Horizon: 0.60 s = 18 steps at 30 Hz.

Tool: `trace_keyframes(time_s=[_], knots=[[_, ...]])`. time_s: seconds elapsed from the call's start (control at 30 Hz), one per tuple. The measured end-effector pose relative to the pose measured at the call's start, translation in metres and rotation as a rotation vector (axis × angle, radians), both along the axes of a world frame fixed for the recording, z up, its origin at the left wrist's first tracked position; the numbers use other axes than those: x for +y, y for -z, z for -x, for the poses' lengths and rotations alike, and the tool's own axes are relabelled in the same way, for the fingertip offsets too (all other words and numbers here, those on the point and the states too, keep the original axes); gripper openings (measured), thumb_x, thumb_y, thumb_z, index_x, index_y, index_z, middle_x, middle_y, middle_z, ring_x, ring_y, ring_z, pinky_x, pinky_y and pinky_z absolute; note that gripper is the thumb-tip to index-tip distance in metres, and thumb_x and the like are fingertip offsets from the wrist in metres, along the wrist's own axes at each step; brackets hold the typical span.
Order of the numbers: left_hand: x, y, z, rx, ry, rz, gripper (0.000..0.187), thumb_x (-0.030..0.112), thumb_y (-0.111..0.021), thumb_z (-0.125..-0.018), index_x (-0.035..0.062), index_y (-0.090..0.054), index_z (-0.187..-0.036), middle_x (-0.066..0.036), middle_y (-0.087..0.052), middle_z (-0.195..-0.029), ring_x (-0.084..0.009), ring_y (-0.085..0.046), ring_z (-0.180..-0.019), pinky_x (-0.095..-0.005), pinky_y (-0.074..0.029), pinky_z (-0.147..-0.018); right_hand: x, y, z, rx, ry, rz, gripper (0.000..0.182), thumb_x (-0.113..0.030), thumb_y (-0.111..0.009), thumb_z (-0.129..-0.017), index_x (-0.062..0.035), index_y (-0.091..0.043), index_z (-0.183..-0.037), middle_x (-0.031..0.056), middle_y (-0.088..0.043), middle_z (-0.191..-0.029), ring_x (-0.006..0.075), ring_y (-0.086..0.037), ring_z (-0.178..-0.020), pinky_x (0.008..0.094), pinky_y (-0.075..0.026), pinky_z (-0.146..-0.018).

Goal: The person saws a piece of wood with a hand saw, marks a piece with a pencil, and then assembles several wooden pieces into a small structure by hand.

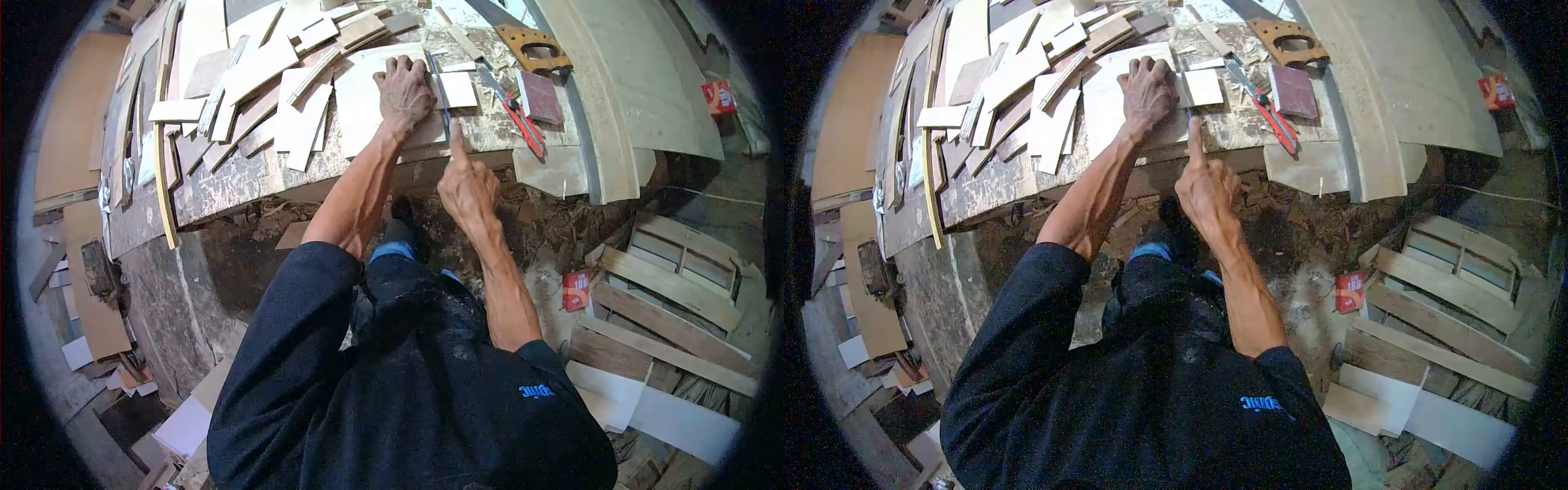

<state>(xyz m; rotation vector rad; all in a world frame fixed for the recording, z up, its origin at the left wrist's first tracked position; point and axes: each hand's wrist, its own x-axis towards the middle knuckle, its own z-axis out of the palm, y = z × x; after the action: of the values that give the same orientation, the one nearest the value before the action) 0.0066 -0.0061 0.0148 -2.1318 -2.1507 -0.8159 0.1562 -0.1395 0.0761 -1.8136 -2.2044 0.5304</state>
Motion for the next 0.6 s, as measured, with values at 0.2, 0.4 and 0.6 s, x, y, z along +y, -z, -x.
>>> trace_keyframes(time_s=[0.2, 0.4, 0.6], knots=[[-0.001, -0.004, 0.002, 0.018, 0.01, 0.009, 0.029, 0.023, -0.068, -0.076, 0.0138, -0.057, -0.1, -0.008, -0.053, -0.107, -0.0295, -0.049, -0.107, -0.05, -0.037, -0.086, -0.02, -0.011, -0.012, 0.032, 0.005, 0.047, 0.082, -0.006, -0.056, -0.08, -0.014, -0.02, -0.153, 0.0192, -0.06, -0.058, 0.0359, -0.061, -0.053, 0.0472, -0.049, -0.057], [-0.001, -0.003, 0.002, -0.004, 0.019, -0.037, 0.024, 0.022, -0.066, -0.078, 0.0127, -0.059, -0.098, -0.009, -0.054, -0.105, -0.031, -0.05, -0.106, -0.0509, -0.038, -0.084, -0.004, 0.008, -0.009, -0.015, -0.019, -0.046, 0.079, -0.009, -0.054, -0.084, -0.0168, -0.019, -0.154, 0.0201, -0.06, -0.059, 0.0366, -0.062, -0.054, 0.0487, -0.048, -0.055], [-0.001, -0.002, 0.002, -0.015, 0.009, -0.036, 0.019, 0.022, -0.065, -0.079, 0.0124, -0.061, -0.096, -0.009, -0.055, -0.105, -0.0311, -0.05, -0.105, -0.0511, -0.038, -0.084, 0.01, 0.012, -0.008, -0.105, -0.005, -0.019, 0.069, -0.011, -0.05, -0.086, -0.0161, -0.025, -0.151, 0.0222, -0.06, -0.063, 0.0384, -0.062, -0.057, 0.0498, -0.05, -0.059]])
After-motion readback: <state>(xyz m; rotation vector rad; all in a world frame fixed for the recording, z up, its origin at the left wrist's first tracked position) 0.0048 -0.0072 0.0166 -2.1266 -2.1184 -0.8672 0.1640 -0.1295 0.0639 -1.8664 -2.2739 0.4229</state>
